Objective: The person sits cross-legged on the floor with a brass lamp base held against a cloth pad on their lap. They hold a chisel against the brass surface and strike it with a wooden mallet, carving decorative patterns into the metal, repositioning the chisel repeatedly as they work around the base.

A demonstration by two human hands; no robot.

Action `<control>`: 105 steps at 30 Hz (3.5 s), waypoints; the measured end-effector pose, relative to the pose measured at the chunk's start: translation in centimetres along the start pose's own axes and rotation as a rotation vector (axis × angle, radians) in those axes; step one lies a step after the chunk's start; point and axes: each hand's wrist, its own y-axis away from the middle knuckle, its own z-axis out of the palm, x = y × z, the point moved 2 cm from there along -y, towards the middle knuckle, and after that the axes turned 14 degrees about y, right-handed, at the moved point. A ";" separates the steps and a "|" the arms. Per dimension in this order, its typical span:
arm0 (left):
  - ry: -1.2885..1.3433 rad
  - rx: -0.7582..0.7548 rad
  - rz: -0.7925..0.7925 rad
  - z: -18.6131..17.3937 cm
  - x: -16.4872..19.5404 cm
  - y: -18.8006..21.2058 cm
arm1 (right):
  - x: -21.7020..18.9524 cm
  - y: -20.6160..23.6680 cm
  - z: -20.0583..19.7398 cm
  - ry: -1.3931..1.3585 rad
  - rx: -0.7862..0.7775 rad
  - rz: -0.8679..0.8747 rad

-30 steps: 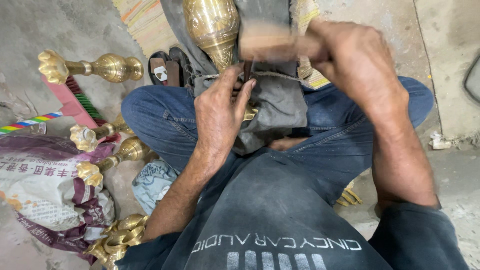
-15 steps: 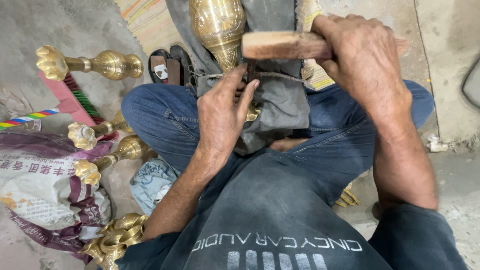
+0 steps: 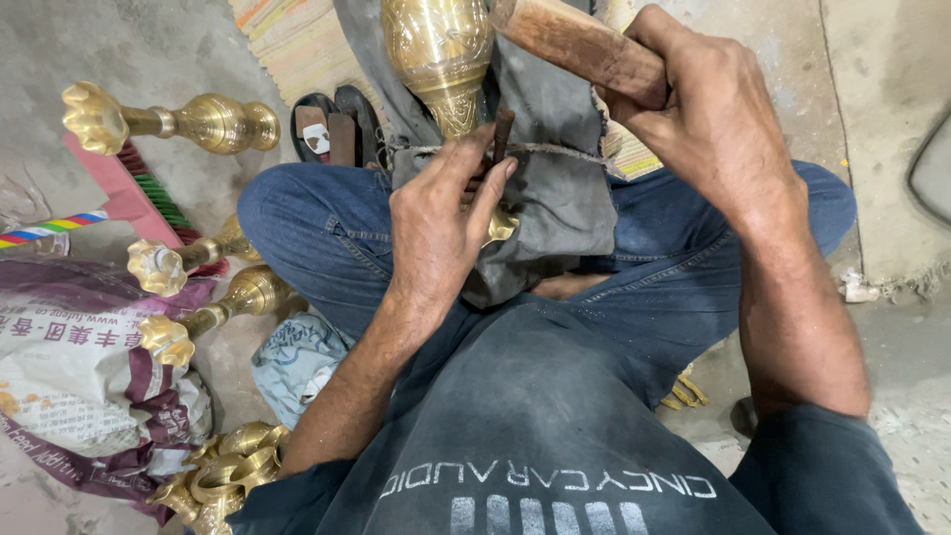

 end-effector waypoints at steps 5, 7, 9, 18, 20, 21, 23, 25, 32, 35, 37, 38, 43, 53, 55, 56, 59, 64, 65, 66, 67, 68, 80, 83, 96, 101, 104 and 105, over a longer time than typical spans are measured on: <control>0.026 0.013 -0.024 0.0 0.2 -0.2 | 0.5 0.5 0.5 0.020 0.007 -0.047; 0.036 0.014 -0.030 0.0 0.2 -0.1 | 0.5 0.6 0.5 0.031 0.002 -0.041; 0.053 0.004 -0.062 0.0 0.1 0.1 | 0.4 0.7 0.5 0.041 -0.018 -0.028; -0.081 -0.019 -0.029 0.4 -1.0 0.3 | -1.3 0.5 -1.2 0.261 0.045 -0.211; -0.064 0.002 -0.002 0.3 -1.0 0.3 | -1.2 0.4 -1.5 0.269 0.051 -0.157; -0.052 0.011 0.011 0.3 -1.0 0.3 | -1.0 0.3 -1.5 0.275 0.051 -0.128; -0.046 0.018 -0.005 0.3 -1.0 0.3 | -0.7 0.2 -1.2 0.308 -0.051 -0.154; -0.055 0.014 -0.026 0.3 -1.0 0.3 | -0.2 0.0 -0.9 0.303 -0.058 -0.163; -0.018 0.002 -0.040 0.1 -0.5 0.0 | -0.1 -0.2 -0.4 0.297 -0.006 -0.171; 0.039 0.013 -0.023 -0.1 -0.2 0.2 | -0.4 -0.4 -0.5 0.190 -0.024 -0.038; 0.062 0.020 -0.035 -0.1 -0.2 0.2 | -0.7 -0.5 -0.6 0.212 -0.033 -0.052; 0.056 0.020 -0.038 0.0 -0.3 0.2 | -1.0 -0.6 -0.8 0.304 -0.009 -0.132; 0.041 -0.001 -0.069 -0.1 -0.6 0.1 | -1.1 -0.9 -1.1 0.065 -0.115 0.003; 0.033 -0.010 -0.004 -0.6 -0.5 0.3 | -1.8 -0.5 -0.9 0.097 0.003 -0.067; 0.055 -0.015 0.000 -0.6 -0.6 0.1 | -1.6 -0.6 -0.8 0.141 -0.047 -0.038; 0.058 -0.010 -0.004 -0.5 -0.6 0.1 | -1.6 -0.7 -0.8 0.263 -0.066 -0.090; 0.092 -0.015 -0.017 -0.4 -0.7 0.0 | -1.2 -0.6 -0.9 0.149 -0.068 -0.006; 0.084 0.000 -0.042 -0.5 -0.7 0.1 | -1.4 -0.3 -1.2 0.290 -0.019 -0.181; 0.079 -0.005 -0.021 -0.6 -0.7 0.2 | -1.3 -0.3 -1.3 0.221 0.010 -0.151; 0.072 -0.005 0.007 -0.7 -0.7 0.2 | -1.3 -0.4 -1.4 0.227 0.009 -0.155; 0.073 -0.003 0.004 -0.8 -0.8 0.2 | -1.4 -0.5 -1.4 0.234 0.009 -0.158; 0.074 -0.005 -0.001 -0.8 -0.8 0.2 | -1.4 -0.6 -1.3 0.312 -0.030 -0.186; 0.121 -0.032 -0.041 -1.0 -1.3 0.3 | -1.4 -0.2 -1.1 0.231 -0.075 -0.157; 0.174 -0.032 -0.060 -1.0 -1.4 0.3 | -1.3 -0.3 -0.9 0.212 -0.029 -0.140; 0.217 -0.030 -0.080 -1.2 -2.1 0.5 | -3.0 -1.0 -1.9 0.284 0.001 -0.154; 0.218 -0.029 -0.079 -1.4 -2.6 0.5 | -3.6 -1.5 -2.1 0.249 -0.058 -0.166; 0.235 -0.048 -0.068 -1.4 -3.0 0.7 | -3.7 -1.5 -2.1 0.168 -0.163 -0.041; 0.253 -0.055 -0.072 -1.3 -3.2 0.8 | -3.7 -1.5 -2.1 0.089 -0.222 0.026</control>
